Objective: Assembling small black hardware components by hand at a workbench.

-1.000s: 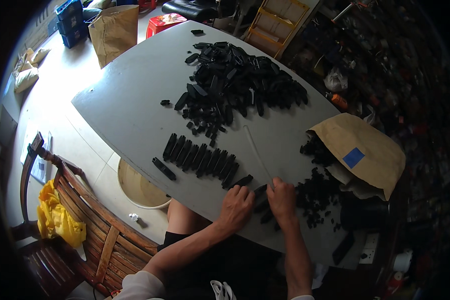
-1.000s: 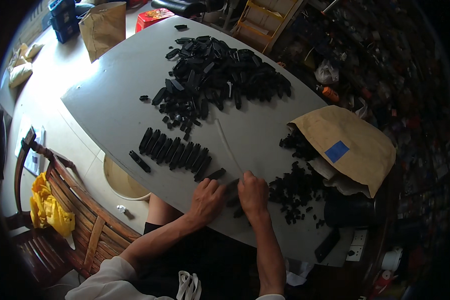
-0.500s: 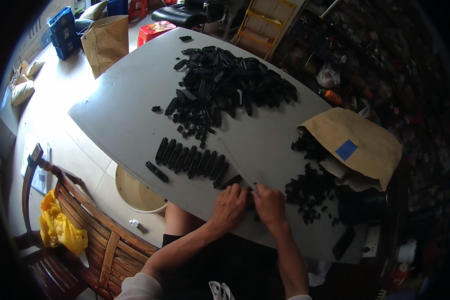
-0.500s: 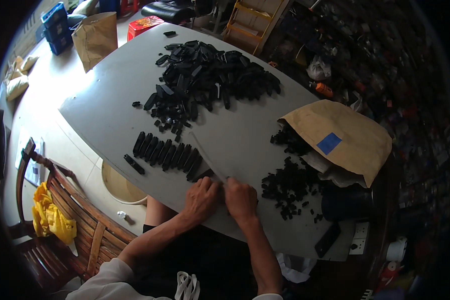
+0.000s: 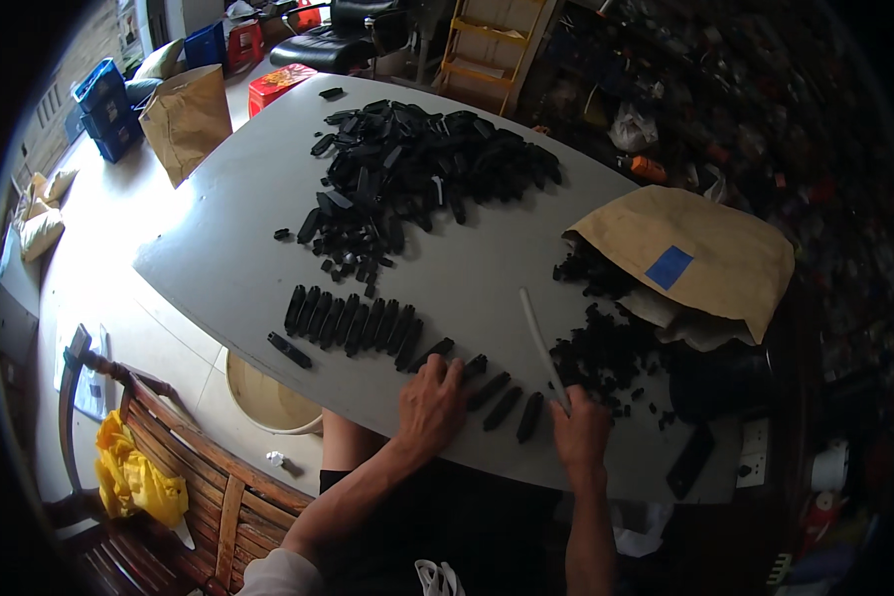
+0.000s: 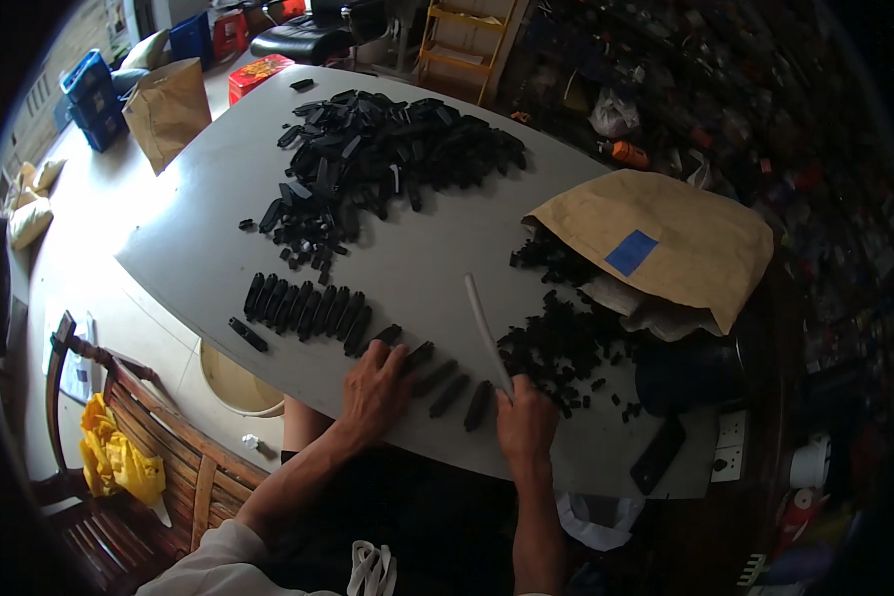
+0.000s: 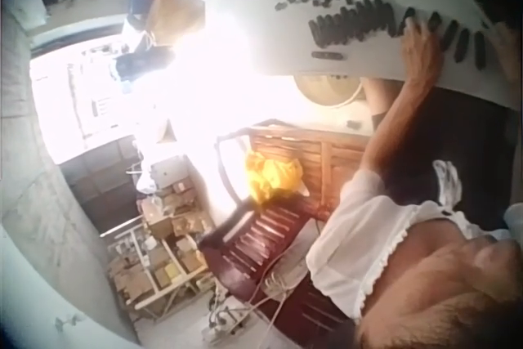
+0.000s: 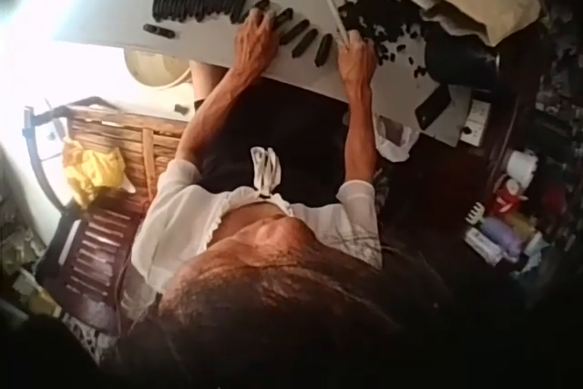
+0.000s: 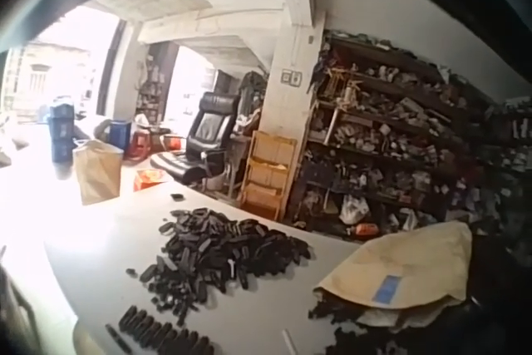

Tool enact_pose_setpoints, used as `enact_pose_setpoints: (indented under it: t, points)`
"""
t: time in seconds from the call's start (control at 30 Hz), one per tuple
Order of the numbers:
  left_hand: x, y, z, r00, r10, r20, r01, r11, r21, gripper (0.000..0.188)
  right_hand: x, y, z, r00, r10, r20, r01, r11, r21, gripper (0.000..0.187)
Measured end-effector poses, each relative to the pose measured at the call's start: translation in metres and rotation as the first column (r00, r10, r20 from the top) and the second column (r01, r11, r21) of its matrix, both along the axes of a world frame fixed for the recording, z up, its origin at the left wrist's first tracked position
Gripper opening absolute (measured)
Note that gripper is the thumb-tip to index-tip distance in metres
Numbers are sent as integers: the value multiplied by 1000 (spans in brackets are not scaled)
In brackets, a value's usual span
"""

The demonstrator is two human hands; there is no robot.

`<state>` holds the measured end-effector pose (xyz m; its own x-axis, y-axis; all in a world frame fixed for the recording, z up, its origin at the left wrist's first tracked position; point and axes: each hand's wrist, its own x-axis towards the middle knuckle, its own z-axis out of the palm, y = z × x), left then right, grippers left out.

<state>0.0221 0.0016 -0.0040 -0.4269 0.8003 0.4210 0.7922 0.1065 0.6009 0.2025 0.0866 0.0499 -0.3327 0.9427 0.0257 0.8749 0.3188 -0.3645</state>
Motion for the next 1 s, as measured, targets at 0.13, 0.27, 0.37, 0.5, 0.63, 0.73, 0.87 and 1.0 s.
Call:
enact_pose_setpoints:
  t: [0.13,0.27,0.37,0.5,0.63,0.73,0.87,1.0]
  points:
    - [12,-4,8,995,-98,-27,99,995,15,28,15,-9,-24,999,-36,30,35,999,39,18]
    - [23,-5,-2,990,-105,-89,106,994,5,23,13,-11,-36,991,-36,131,10,982,189,17]
    - [28,-7,-7,995,-87,-40,85,996,-32,19,5,-14,-23,981,-37,191,-33,937,347,17]
    - [34,-5,-6,990,-122,-67,120,992,-36,18,-16,-13,-12,975,209,-76,-183,947,264,18]
    - [33,-5,-9,991,-129,-31,129,992,-2,16,-53,-8,-14,978,209,-9,-206,971,124,20]
    - [35,-3,-10,988,-148,-33,149,989,25,14,-59,3,-4,959,254,122,-259,966,25,20]
    - [34,-1,-18,987,-162,-4,162,985,53,16,-68,7,1,894,365,259,-383,924,19,17]
    - [32,0,-16,983,-183,-10,184,982,47,14,-73,4,-4,814,465,348,-518,852,74,9]
